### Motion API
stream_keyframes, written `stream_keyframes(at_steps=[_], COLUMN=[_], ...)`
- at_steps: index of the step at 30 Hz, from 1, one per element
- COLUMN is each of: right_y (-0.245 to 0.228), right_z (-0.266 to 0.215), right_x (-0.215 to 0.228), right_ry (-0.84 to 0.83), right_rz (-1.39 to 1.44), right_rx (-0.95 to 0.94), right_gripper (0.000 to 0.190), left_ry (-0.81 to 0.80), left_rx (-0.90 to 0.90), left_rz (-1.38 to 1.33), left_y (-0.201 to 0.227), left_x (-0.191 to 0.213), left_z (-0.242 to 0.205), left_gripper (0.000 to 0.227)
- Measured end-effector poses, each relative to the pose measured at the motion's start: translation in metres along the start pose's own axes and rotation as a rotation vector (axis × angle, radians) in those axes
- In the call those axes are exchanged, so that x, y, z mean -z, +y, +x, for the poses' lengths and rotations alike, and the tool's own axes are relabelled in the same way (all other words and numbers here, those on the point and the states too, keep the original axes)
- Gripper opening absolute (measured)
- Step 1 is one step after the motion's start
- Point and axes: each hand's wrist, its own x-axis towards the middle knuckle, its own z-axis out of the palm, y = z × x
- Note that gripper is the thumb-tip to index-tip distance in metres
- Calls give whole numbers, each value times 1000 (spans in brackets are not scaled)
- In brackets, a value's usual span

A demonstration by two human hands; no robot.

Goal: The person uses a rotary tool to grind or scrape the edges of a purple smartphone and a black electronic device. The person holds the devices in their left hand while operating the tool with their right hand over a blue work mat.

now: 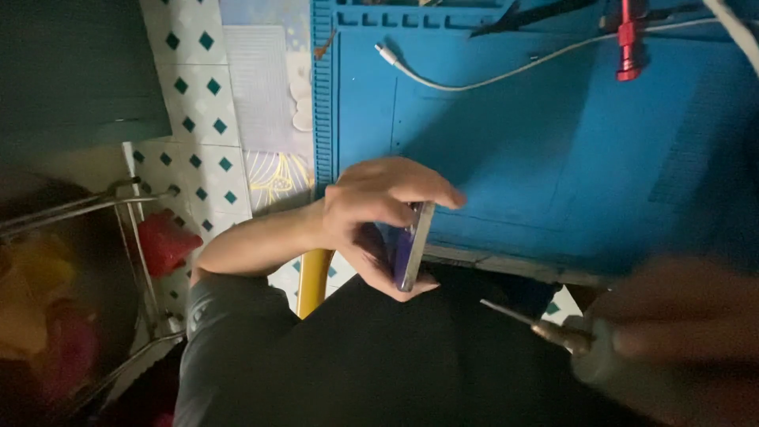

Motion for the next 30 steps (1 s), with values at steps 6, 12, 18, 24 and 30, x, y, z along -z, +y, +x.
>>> stream_keyframes(at_steps=[6,12,18,24,30], right_y=[-13,-3,-11,-19,-19], right_z=[40,48,61,78,79], right_x=[-82,-88,-91,-97,-109], right_ry=[268,230,266,232,414], right_rz=[-629,-651,-646,-597,-842], right_rx=[647,592,699,736,1000], right_gripper=[65,71,68,63,29], left_ry=[-73,-84,-100,-143,-200], left_rx=[-201,-250,-234,-168,-146], left_rz=[137,166,167,119,135], left_y=[-6,-11,-9,-9,-10], left_x=[0,-3,0,-1,-3], left_z=[4,4,2,0,-1], left_gripper=[62,56,63,55,52])
